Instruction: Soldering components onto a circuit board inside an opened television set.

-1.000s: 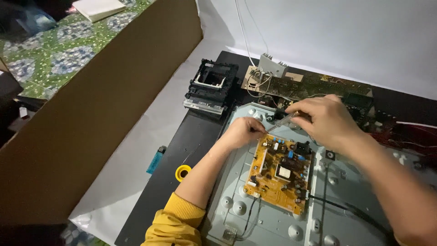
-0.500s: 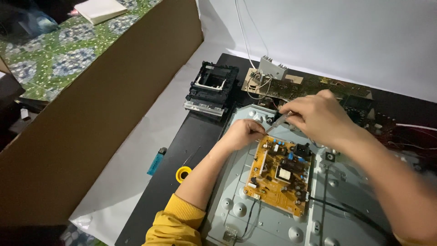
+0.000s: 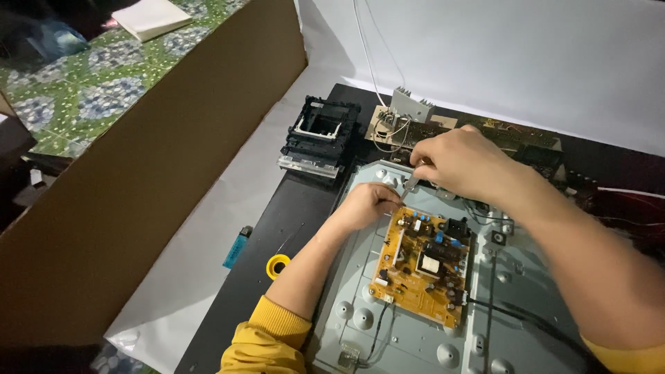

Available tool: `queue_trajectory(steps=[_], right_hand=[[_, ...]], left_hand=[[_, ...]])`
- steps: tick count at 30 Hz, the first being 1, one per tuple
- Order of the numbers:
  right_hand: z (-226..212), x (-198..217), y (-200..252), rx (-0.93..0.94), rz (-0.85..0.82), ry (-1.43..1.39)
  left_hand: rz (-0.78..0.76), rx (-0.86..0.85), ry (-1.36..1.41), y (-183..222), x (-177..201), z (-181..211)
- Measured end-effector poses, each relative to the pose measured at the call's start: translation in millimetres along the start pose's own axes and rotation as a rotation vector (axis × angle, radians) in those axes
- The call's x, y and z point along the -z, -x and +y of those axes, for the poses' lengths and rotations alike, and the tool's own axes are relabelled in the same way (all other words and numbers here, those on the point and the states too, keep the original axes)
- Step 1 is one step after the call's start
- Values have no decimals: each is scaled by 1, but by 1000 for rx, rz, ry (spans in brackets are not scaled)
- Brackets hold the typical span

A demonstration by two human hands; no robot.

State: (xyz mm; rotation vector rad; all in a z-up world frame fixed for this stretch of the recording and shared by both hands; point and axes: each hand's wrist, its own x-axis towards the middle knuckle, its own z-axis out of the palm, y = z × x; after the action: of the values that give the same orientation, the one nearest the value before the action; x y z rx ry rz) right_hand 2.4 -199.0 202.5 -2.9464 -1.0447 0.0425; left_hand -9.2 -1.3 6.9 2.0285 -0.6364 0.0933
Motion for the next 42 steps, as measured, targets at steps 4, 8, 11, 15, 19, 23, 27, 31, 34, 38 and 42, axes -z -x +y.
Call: queue_trajectory(steps=[4, 8, 11, 15, 19, 23, 27, 31, 34, 38, 42], right_hand=[[2, -4, -3, 18, 87, -43], [8, -12, -5, 30, 158, -23], [9, -20, -7, 61, 238, 39], [8, -24, -10, 71, 277, 125], [0, -11, -5, 2, 180, 116], [-9, 12, 5, -90, 3, -193], [-8, 15, 7, -146, -55, -377], [-9, 17, 10, -139, -71, -409], [-16, 24, 12, -88, -30, -273], [-17, 25, 14, -66, -34, -315], [2, 0, 8, 1, 95, -123]], left_hand=[[11, 11, 62, 3, 3, 5], [46, 52, 149, 6, -4, 0], [135, 86, 212, 4, -12, -3], [167, 82, 188, 1, -15, -10], [165, 60, 107, 1, -15, -3], [148, -11, 89, 2, -11, -2], [123, -53, 67, 0, -6, 0], [69, -123, 45, -2, -3, -5], [90, -150, 32, -1, 2, 8], [90, -157, -10, 0, 4, 11], [98, -134, 32, 6, 4, 16]])
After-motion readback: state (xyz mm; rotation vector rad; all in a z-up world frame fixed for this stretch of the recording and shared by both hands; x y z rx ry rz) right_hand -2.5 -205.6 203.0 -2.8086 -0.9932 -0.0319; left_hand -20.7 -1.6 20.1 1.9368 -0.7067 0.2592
